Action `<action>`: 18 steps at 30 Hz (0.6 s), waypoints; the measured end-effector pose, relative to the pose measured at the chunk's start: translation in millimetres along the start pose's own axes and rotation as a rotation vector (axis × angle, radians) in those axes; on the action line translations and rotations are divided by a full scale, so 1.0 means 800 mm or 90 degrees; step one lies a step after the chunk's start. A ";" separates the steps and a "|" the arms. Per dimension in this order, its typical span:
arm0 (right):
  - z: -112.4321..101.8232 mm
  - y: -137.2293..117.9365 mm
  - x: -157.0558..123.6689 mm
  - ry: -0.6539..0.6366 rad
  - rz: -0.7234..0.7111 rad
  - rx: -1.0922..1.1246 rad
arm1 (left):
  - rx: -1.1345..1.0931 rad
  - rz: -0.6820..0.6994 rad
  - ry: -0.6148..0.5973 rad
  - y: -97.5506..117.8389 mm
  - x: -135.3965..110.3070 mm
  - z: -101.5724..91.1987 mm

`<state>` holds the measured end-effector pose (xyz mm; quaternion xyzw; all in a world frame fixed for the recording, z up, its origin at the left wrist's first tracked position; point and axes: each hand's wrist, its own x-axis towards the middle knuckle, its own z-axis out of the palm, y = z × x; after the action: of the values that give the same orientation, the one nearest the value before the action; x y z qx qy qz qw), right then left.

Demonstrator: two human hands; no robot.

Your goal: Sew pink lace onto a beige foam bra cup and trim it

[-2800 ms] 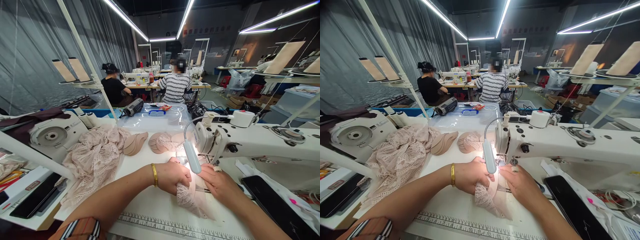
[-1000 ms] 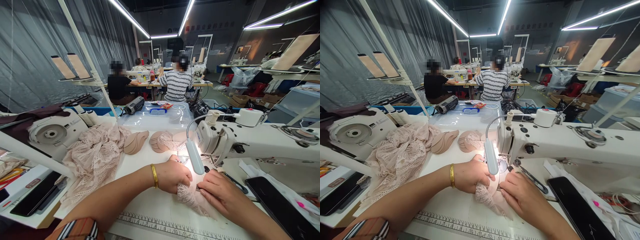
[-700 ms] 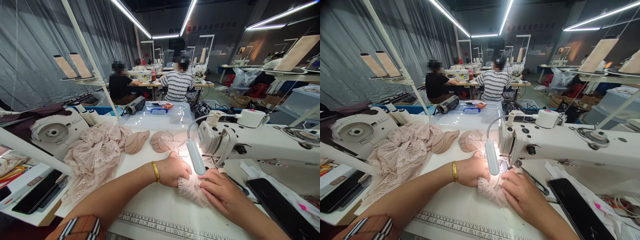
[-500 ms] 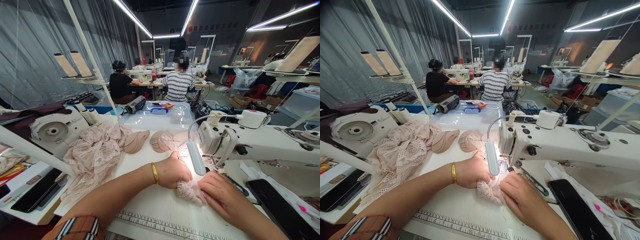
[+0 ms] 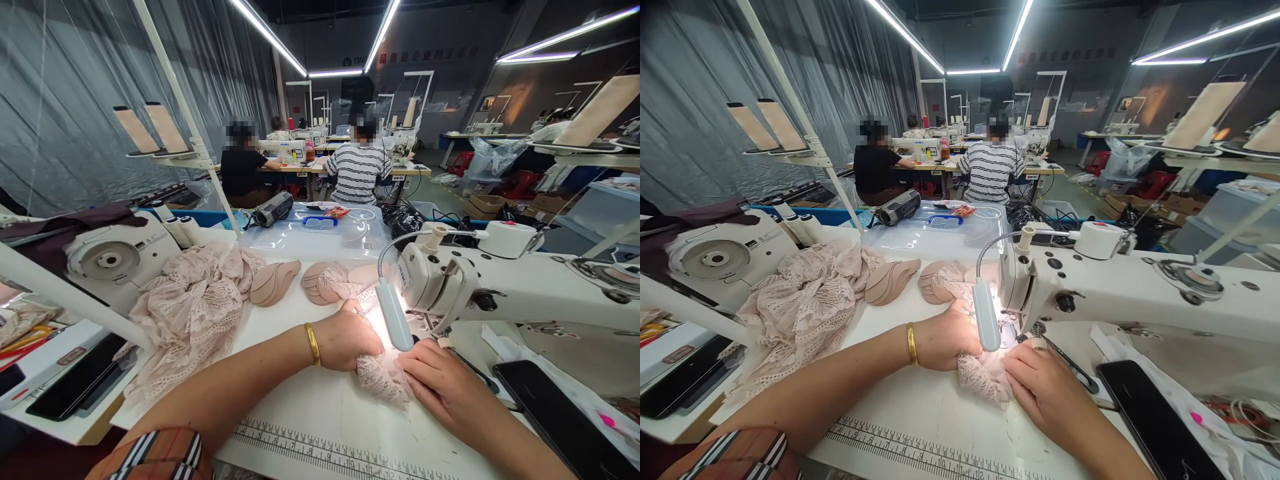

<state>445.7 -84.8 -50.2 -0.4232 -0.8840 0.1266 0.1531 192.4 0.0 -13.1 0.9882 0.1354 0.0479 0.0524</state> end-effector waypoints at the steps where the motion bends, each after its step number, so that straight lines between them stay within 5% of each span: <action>1: 0.000 0.001 0.001 0.007 0.002 -0.003 | 0.001 -0.008 0.000 -0.001 0.001 0.001; 5: -0.003 -0.004 0.001 0.061 -0.038 0.011 | 0.043 0.005 -0.002 -0.002 0.004 0.003; 10: -0.008 -0.017 0.000 0.006 -0.116 0.044 | 0.114 0.080 0.029 -0.002 0.004 0.009; 18: -0.006 -0.013 -0.001 0.027 -0.078 0.006 | 0.165 0.093 0.064 -0.002 0.004 0.016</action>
<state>440.9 -91.1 -42.2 -0.3704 -0.9042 0.1122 0.1808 196.8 1.3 -26.1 0.9903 0.0705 0.0829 -0.0862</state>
